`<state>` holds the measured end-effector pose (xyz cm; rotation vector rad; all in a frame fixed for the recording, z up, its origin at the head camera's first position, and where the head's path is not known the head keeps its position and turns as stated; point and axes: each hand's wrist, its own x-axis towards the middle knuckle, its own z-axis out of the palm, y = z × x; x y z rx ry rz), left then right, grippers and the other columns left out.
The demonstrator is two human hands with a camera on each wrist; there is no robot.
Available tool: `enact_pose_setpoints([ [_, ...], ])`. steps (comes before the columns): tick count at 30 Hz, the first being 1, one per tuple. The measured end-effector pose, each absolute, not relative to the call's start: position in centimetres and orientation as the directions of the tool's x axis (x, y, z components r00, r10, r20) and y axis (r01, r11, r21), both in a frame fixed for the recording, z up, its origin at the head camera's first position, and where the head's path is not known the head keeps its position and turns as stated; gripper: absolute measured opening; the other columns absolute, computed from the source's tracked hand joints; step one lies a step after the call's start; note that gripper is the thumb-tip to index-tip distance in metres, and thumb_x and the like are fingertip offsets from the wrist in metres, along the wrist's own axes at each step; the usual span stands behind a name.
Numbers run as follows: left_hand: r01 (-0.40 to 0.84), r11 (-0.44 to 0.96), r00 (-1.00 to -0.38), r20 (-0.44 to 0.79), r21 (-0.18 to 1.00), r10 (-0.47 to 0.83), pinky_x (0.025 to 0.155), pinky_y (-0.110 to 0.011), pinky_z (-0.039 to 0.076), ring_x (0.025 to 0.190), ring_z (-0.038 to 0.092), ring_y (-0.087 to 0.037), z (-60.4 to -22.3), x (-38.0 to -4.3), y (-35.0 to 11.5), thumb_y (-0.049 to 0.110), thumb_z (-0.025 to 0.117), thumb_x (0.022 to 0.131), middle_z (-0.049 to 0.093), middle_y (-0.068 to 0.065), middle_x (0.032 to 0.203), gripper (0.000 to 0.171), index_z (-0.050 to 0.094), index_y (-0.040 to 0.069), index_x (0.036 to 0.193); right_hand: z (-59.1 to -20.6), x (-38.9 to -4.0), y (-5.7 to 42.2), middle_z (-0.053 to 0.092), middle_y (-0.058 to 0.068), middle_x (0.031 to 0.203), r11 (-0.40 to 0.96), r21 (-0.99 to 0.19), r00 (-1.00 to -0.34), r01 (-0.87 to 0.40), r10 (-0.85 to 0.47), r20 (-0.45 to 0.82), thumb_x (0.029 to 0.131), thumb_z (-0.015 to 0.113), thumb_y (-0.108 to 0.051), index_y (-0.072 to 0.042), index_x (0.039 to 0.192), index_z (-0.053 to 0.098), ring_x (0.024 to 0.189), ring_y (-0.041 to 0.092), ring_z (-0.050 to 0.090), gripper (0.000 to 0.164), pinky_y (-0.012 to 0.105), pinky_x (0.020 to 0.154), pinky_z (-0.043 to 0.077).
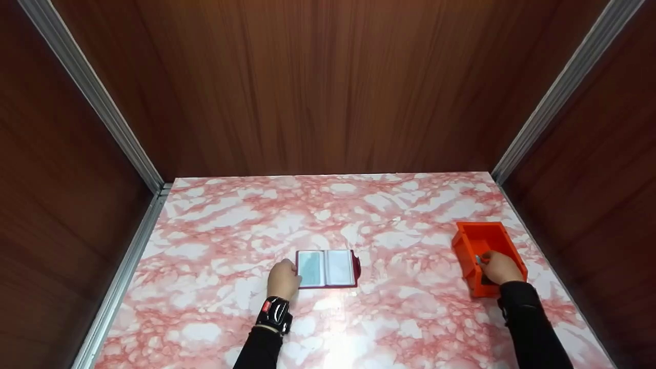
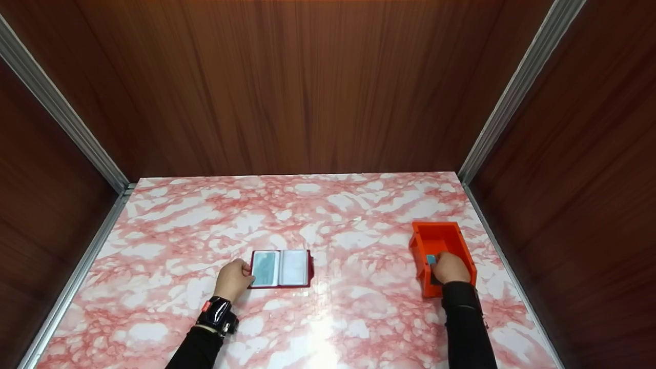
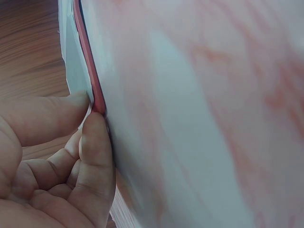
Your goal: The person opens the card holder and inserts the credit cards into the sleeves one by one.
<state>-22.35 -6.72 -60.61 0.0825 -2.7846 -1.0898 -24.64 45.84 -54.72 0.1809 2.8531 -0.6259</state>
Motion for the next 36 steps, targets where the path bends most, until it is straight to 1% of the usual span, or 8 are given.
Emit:
enact_pose_setpoints([
  [7, 0.021, 0.74, -0.985, 0.139, 0.673, -0.099, 0.073, -0.047, 0.051, 0.072, 0.061, -0.033, -60.56, -22.29, -6.7, 0.0, 0.079, 0.07, 0.061, -0.009, 0.072, 0.02, 0.062, -0.001, 0.08, -54.21, -24.67, 45.79, 0.058, 0.035, 0.113, 0.904, -0.386, -0.966, 0.182, 0.091, -0.241, 0.098, 0.058, -0.014, 0.019, 0.122, 0.05, 0.094, 0.041, 0.056, 0.042, 0.056, 0.089, 0.046],
  [14, 0.006, 0.735, -0.985, 0.131, 0.678, -0.113, 0.072, -0.046, 0.05, 0.071, 0.061, -0.031, -60.59, -22.29, -6.62, -0.001, 0.078, 0.07, 0.06, -0.007, 0.071, 0.019, 0.061, 0.001, 0.079, -54.08, -24.64, 45.77, 0.059, 0.034, 0.107, 0.909, -0.38, -0.975, 0.171, 0.102, -0.195, 0.095, 0.057, -0.011, 0.02, 0.114, 0.053, 0.089, 0.041, 0.058, 0.036, 0.054, 0.083, 0.049],
  [18, 0.001, 0.737, -0.985, 0.128, 0.676, -0.116, 0.071, -0.046, 0.05, 0.071, 0.061, -0.031, -60.62, -22.3, -6.63, -0.001, 0.078, 0.07, 0.061, -0.008, 0.071, 0.019, 0.062, 0.001, 0.079, -54.11, -24.68, 45.67, 0.06, 0.03, 0.097, 0.901, -0.4, -0.978, 0.169, 0.104, -0.18, 0.095, 0.057, -0.01, 0.017, 0.107, 0.054, 0.083, 0.037, 0.057, 0.03, 0.051, 0.078, 0.049],
  [22, 0.001, 0.736, -0.986, 0.126, 0.676, -0.114, 0.071, -0.046, 0.05, 0.071, 0.061, -0.031, -60.6, -22.33, -6.66, -0.001, 0.078, 0.07, 0.061, -0.008, 0.071, 0.019, 0.062, 0.001, 0.079, -54.15, -24.85, 45.47, 0.059, 0.025, 0.09, 0.886, -0.425, -0.975, 0.184, 0.111, -0.192, 0.097, 0.056, -0.01, 0.014, 0.103, 0.053, 0.078, 0.034, 0.056, 0.025, 0.048, 0.074, 0.05],
  [28, -0.007, 0.731, -0.987, 0.114, 0.682, -0.116, 0.073, -0.046, 0.05, 0.072, 0.061, -0.032, -60.48, -22.36, -6.62, 0.0, 0.079, 0.07, 0.061, -0.008, 0.072, 0.019, 0.062, 0.0, 0.08, -54.06, -24.97, 45.24, 0.057, 0.02, 0.087, 0.859, -0.459, -0.963, 0.225, 0.127, -0.236, 0.099, 0.054, -0.012, 0.011, 0.103, 0.053, 0.078, 0.032, 0.055, 0.023, 0.045, 0.074, 0.05],
  [36, -0.014, 0.73, -0.987, 0.11, 0.683, -0.121, 0.074, -0.047, 0.051, 0.073, 0.062, -0.032, -60.57, -22.45, -6.61, 0.0, 0.08, 0.07, 0.063, -0.009, 0.074, 0.02, 0.062, 0.001, 0.081, -54.14, -25.0, 45.31, 0.057, 0.018, 0.084, 0.861, -0.465, -0.968, 0.207, 0.111, -0.225, 0.099, 0.055, -0.011, 0.01, 0.099, 0.054, 0.077, 0.032, 0.054, 0.02, 0.044, 0.072, 0.05],
])
